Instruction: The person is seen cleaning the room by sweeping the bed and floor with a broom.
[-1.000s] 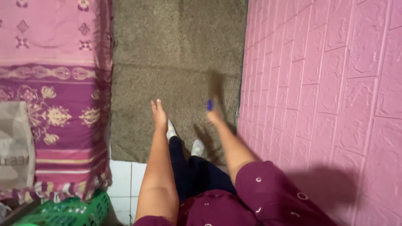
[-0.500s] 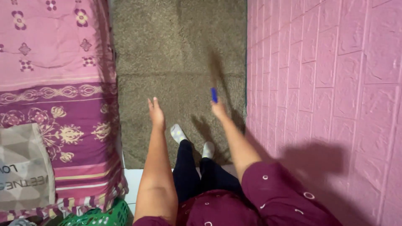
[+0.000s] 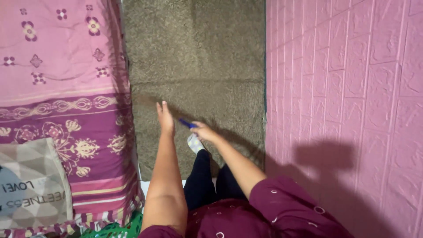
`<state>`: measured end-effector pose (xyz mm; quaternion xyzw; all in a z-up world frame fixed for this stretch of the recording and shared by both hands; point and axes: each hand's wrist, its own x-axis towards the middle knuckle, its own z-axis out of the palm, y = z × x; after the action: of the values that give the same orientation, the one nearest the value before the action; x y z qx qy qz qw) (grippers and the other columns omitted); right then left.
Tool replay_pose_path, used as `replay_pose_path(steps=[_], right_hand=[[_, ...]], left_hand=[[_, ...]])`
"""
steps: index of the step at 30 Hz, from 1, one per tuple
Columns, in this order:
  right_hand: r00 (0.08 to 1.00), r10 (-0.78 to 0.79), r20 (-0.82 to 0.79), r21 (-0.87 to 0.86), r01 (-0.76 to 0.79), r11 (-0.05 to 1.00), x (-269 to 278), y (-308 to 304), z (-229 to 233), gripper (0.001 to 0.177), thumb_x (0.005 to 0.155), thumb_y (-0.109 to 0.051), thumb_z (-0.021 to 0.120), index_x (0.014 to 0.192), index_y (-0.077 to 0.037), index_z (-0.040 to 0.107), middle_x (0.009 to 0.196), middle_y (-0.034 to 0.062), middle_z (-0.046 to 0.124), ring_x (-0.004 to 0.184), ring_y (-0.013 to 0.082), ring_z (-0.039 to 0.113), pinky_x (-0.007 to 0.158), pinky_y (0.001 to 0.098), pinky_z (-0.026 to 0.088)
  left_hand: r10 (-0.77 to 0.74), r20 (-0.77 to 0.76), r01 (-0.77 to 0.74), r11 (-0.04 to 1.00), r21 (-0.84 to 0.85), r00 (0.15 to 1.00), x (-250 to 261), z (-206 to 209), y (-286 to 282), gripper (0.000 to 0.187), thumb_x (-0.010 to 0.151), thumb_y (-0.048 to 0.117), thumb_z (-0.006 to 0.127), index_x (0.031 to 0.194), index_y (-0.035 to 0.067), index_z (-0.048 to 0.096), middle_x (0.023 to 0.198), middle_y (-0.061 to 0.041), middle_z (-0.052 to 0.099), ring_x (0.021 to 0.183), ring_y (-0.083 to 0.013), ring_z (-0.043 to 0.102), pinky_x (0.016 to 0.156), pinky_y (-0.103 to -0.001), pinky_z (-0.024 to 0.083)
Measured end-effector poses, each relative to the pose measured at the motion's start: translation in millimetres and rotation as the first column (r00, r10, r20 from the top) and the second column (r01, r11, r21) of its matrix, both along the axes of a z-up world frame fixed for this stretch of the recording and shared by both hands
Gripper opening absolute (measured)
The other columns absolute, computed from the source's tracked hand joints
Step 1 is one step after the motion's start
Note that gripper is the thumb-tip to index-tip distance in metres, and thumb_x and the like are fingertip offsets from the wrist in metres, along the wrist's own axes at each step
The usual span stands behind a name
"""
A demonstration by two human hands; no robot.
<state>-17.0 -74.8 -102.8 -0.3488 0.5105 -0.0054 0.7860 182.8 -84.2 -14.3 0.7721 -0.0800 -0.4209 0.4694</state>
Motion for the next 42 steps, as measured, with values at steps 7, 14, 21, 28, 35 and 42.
replay_pose_path(steps=[7, 14, 21, 28, 35, 42], right_hand=[[0.854, -0.184, -0.486, -0.488, -0.09, 0.868, -89.6, -107.9, -45.7, 0.042, 0.096, -0.03, 0.068, 0.133, -0.012, 0.061, 0.082, 0.0098, 0.07, 0.065, 0.0219, 0.067, 0.058, 0.0388, 0.054], [0.817, 0.198, -0.541, -0.441, -0.477, 0.76, -28.0, -29.2, -69.0, 0.052, 0.086, -0.025, 0.065, 0.135, -0.009, 0.059, 0.12, 0.0235, 0.07, 0.114, 0.0381, 0.068, 0.094, 0.0477, 0.053], [0.939, 0.32, -0.125, 0.005, -0.322, 0.947, -44.0, -52.0, 6.1, 0.059, 0.089, -0.021, 0.072, 0.144, -0.013, 0.052, 0.074, 0.0051, 0.063, 0.055, 0.0157, 0.05, 0.048, 0.0326, 0.038], [0.896, 0.146, -0.42, -0.677, -0.417, 0.607, -109.8, -219.3, -53.9, 0.055, 0.096, -0.028, 0.07, 0.143, -0.005, 0.053, 0.124, 0.0229, 0.068, 0.113, 0.0354, 0.067, 0.094, 0.0459, 0.052], [0.557, 0.631, -0.541, -0.345, -0.831, 0.437, -69.1, -122.4, -16.4, 0.07, 0.085, -0.028, 0.068, 0.148, -0.008, 0.045, 0.131, 0.0269, 0.062, 0.117, 0.0397, 0.062, 0.096, 0.0473, 0.051], [0.711, 0.663, -0.235, -0.218, -0.703, 0.677, -52.5, -108.8, 38.7, 0.048, 0.086, -0.024, 0.069, 0.133, -0.013, 0.062, 0.1, 0.0139, 0.073, 0.088, 0.0294, 0.07, 0.08, 0.0434, 0.057]], left_hand=[[0.012, 0.056, -0.013, 1.0, 0.016, 0.998, -0.2, -13.9, -2.0, 0.079, 0.101, 0.054, 0.049, 0.16, 0.004, 0.031, 0.163, -0.022, 0.038, 0.152, -0.0329, 0.037, 0.123, -0.04, 0.028], [0.118, -0.025, -0.117, 0.992, 0.043, 0.993, -15.2, -7.5, 2.9, 0.079, 0.1, 0.055, 0.048, 0.161, 0.007, 0.028, 0.163, -0.02, 0.036, 0.15, -0.0319, 0.036, 0.121, -0.04, 0.028], [0.259, -0.028, -0.259, 0.966, 0.024, 0.965, -33.5, -36.5, -1.4, 0.077, 0.102, 0.054, 0.047, 0.161, 0.007, 0.028, 0.165, -0.018, 0.036, 0.152, -0.0304, 0.036, 0.123, -0.04, 0.026], [0.26, -0.073, -0.255, 0.965, 0.066, 0.963, -90.9, -43.4, -28.9, 0.079, 0.102, 0.053, 0.047, 0.162, 0.008, 0.025, 0.165, -0.018, 0.033, 0.152, -0.0313, 0.033, 0.123, -0.04, 0.025], [0.347, -0.094, -0.346, 0.938, 0.034, 0.933, -99.5, -39.0, -40.2, 0.08, 0.101, 0.054, 0.047, 0.162, 0.008, 0.025, 0.166, -0.018, 0.032, 0.152, -0.0318, 0.032, 0.122, -0.041, 0.025], [0.472, -0.073, -0.471, 0.882, 0.029, 0.879, -85.6, -17.6, -24.1, 0.08, 0.101, 0.055, 0.046, 0.163, 0.009, 0.026, 0.166, -0.018, 0.034, 0.153, -0.0325, 0.034, 0.123, -0.042, 0.025]])
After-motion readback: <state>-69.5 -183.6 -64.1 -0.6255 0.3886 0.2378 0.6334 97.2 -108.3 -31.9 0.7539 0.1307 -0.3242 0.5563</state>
